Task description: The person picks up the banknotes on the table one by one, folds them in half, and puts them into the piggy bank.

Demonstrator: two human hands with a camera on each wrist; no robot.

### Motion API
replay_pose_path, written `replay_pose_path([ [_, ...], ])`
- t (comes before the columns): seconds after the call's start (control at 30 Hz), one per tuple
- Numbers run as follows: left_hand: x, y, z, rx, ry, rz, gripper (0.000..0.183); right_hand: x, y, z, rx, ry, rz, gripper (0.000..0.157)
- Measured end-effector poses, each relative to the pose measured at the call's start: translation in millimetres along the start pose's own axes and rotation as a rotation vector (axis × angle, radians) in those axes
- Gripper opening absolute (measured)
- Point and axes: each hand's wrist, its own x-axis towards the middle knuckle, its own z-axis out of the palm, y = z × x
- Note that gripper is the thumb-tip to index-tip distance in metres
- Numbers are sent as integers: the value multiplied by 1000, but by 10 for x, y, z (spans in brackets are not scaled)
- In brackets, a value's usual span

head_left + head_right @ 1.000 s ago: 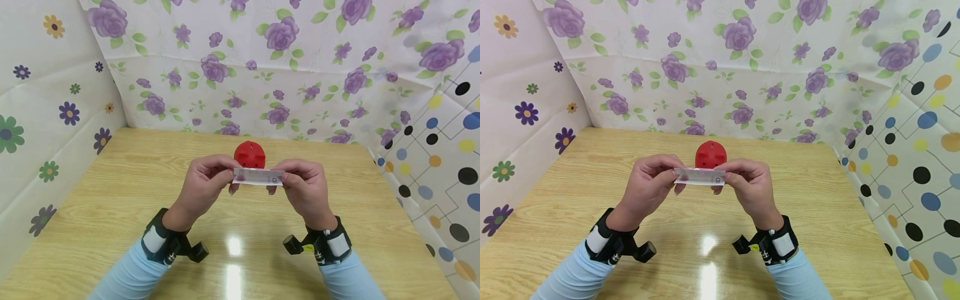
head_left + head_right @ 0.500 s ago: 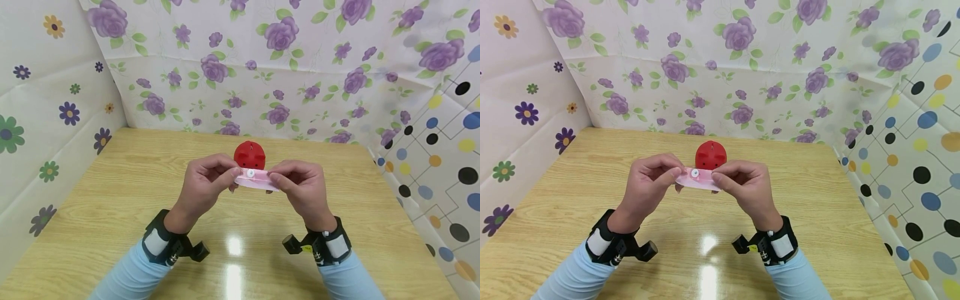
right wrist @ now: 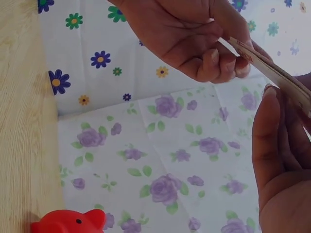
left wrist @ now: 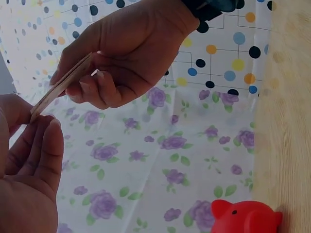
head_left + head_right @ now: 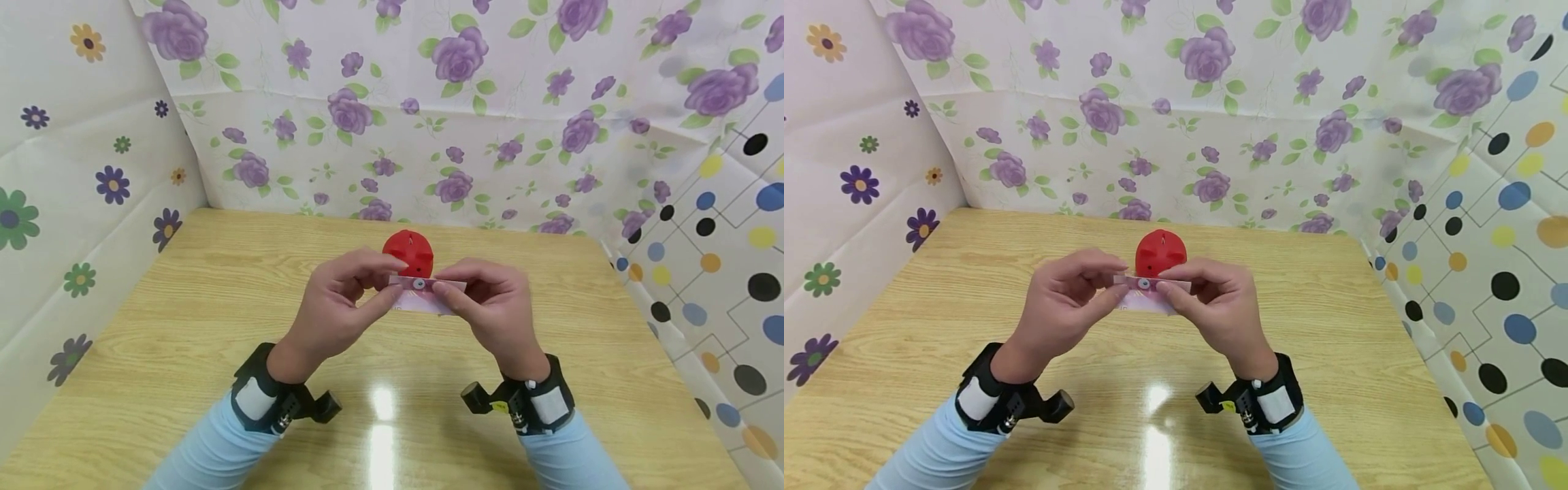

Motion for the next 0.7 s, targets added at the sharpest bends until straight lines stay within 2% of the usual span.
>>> replay_pose_path([
  [0.1,-9,0,36,38,-3,-12,27,12,-31,48,-13,-27,-40,21],
  [0.33,-43,3,117,43,13,-63,15,40,-54,147,-100,-58,-156,23],
  [0.47,-42,14,137,65,13,-17,4,48,-61,185,-111,-77,-185,25],
  [0.6,-19,20,144,60,15,69,22,51,-77,220,-119,-84,-211,25],
  [0.7,-4,17,142,36,15,118,27,55,-92,240,-124,-90,-233,23],
])
